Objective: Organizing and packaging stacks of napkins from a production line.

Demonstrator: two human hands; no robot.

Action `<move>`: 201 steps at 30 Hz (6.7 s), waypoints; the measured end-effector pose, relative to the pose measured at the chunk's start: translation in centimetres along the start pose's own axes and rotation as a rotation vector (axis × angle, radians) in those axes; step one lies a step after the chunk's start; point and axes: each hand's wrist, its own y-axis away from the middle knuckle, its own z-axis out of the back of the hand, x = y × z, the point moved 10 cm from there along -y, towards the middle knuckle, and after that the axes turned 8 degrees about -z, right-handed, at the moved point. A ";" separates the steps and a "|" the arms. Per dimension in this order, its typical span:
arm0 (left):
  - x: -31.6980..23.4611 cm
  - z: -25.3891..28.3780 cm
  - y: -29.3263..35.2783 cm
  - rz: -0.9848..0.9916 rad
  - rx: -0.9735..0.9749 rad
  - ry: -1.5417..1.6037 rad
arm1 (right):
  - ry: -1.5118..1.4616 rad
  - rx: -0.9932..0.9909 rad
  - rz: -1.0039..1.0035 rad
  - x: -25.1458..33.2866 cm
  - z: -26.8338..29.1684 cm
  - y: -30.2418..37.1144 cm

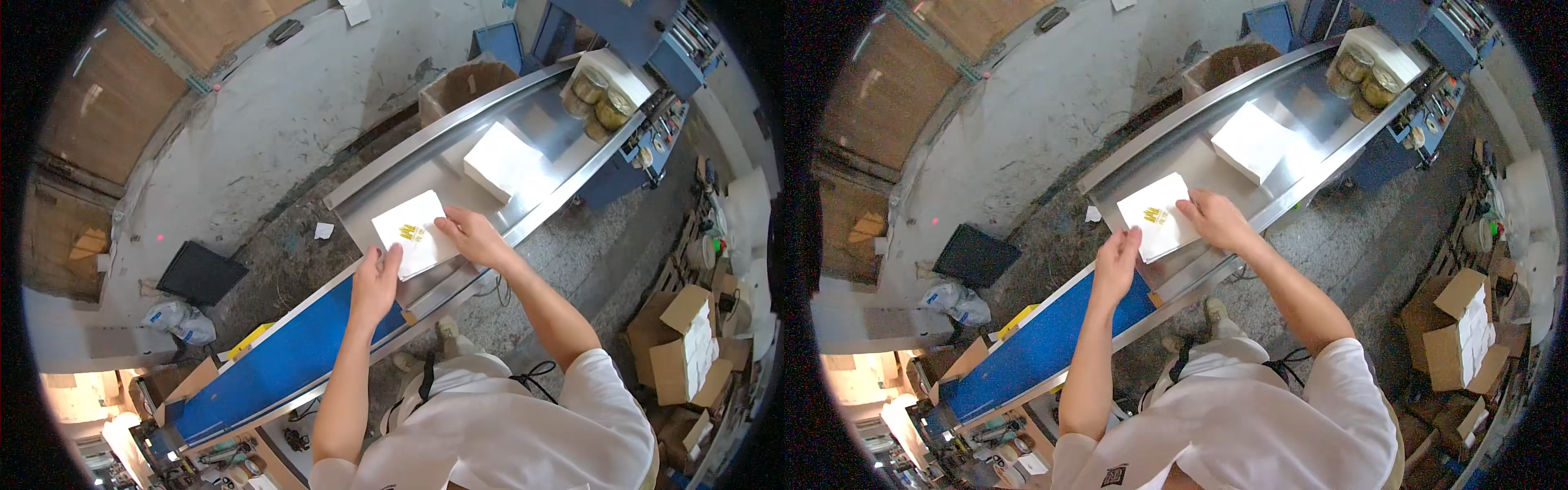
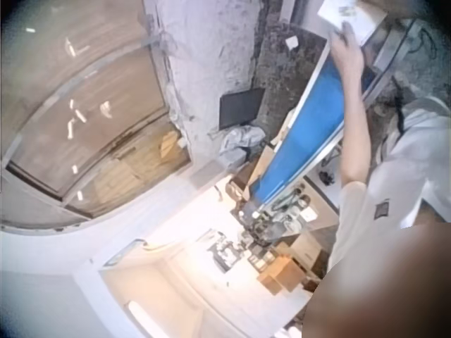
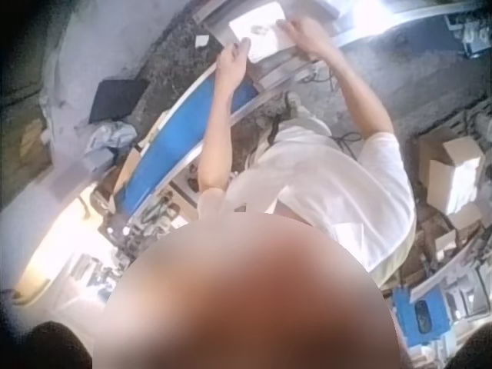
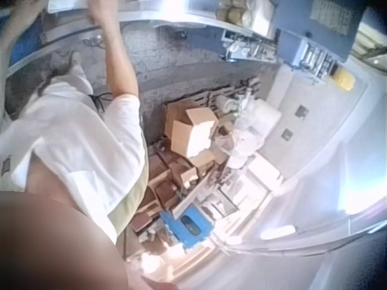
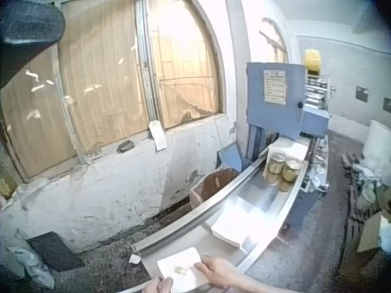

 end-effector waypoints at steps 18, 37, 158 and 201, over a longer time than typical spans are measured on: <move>3.2 -1.8 -3.1 0.198 0.039 0.625 | -0.290 -0.004 -0.083 -0.3 -1.8 -1.8; 12.8 0.6 3.1 0.383 0.010 0.876 | -0.107 0.266 -0.043 1.8 -8.0 -1.9; 17.6 15.0 42.2 0.229 -0.253 1.421 | 0.406 1.694 0.307 25.8 -40.8 27.5; 34.8 52.0 78.3 0.076 -1.234 0.897 | -0.652 1.352 -0.302 47.8 -82.2 39.5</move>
